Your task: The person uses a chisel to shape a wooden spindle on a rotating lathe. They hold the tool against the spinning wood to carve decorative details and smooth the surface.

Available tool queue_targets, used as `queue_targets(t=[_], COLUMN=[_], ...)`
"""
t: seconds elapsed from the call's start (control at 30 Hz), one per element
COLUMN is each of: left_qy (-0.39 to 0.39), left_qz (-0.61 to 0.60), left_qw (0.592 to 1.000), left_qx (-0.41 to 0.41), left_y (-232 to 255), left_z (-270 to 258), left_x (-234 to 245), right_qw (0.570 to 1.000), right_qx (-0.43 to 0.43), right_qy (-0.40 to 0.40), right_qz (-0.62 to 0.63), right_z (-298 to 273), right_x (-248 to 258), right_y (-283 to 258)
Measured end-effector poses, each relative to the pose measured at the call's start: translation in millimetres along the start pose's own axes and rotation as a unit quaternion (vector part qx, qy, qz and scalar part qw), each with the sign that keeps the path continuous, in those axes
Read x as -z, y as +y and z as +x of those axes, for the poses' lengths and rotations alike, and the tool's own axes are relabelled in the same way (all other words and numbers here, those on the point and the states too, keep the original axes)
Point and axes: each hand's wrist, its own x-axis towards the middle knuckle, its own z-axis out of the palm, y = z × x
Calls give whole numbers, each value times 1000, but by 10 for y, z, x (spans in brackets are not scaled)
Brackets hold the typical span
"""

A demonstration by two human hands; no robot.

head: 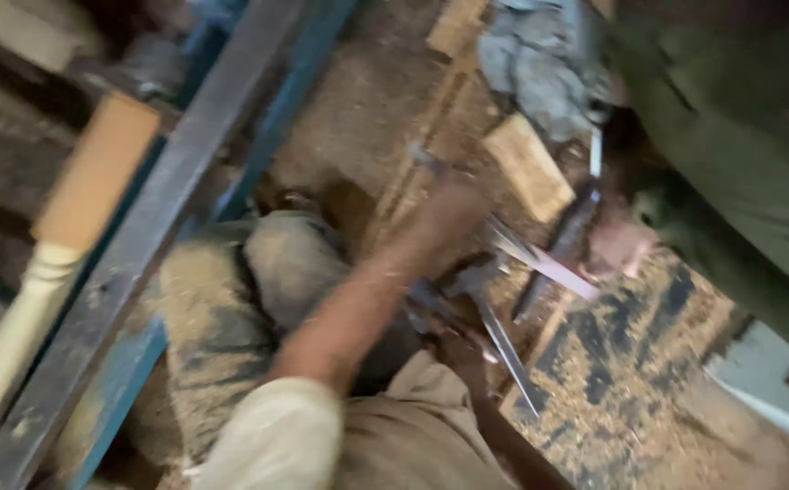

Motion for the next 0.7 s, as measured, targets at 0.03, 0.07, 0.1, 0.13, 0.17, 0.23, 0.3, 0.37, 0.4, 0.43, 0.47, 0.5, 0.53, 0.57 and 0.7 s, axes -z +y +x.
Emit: queue_targets(t=[0.03,0.07,0.1,0.13,0.17,0.23,0.3,0.37,0.4,0.43,0.47,0.5,0.53,0.57,0.7], left_qy=[-36,-74,-110,-150,-187,-252,-267,-177,-120,-64,29,128,226,238,169], left_qz=[-20,-44,-69,-101,-146,-245,-350,-446,-457,-467,-506,-536,-558,-536,-370], left_qw=[999,996,991,982,970,935,898,875,876,869,843,809,767,773,859], left_qx=[-15,-32,-43,-51,-54,-41,-6,57,103,149,179,202,221,242,312], left_y=[115,265,345,413,506,485,295,-15,-211,-379,-466,-531,-650,-741,-1070], left_z=[6,-26,-103,-200,-363,-673,-932,-1252,-1430,-1572,-1687,-1772,-1846,-1941,-2469], left_x=[21,93,224,388,566,877,1111,1344,1460,1557,1618,1649,1665,1668,1807], right_qw=[999,995,990,983,976,964,953,945,944,941,935,944,939,922,962], right_qx=[-13,-20,-11,-1,13,63,115,187,232,273,312,243,169,79,57], right_qy=[12,32,48,63,77,113,148,173,163,153,133,84,31,-27,-184], right_qz=[45,88,132,175,202,234,236,204,169,128,106,205,299,378,191], right_z=[221,421,725,1026,1152,1305,1373,1531,1613,1661,1750,1853,1956,1995,2321], right_x=[148,308,386,489,686,1089,1283,1644,1801,1760,1636,1375,1092,897,440], right_y=[-143,-324,-469,-656,-909,-1321,-1485,-1656,-1756,-1854,-1943,-2056,-2145,-2175,-2108])
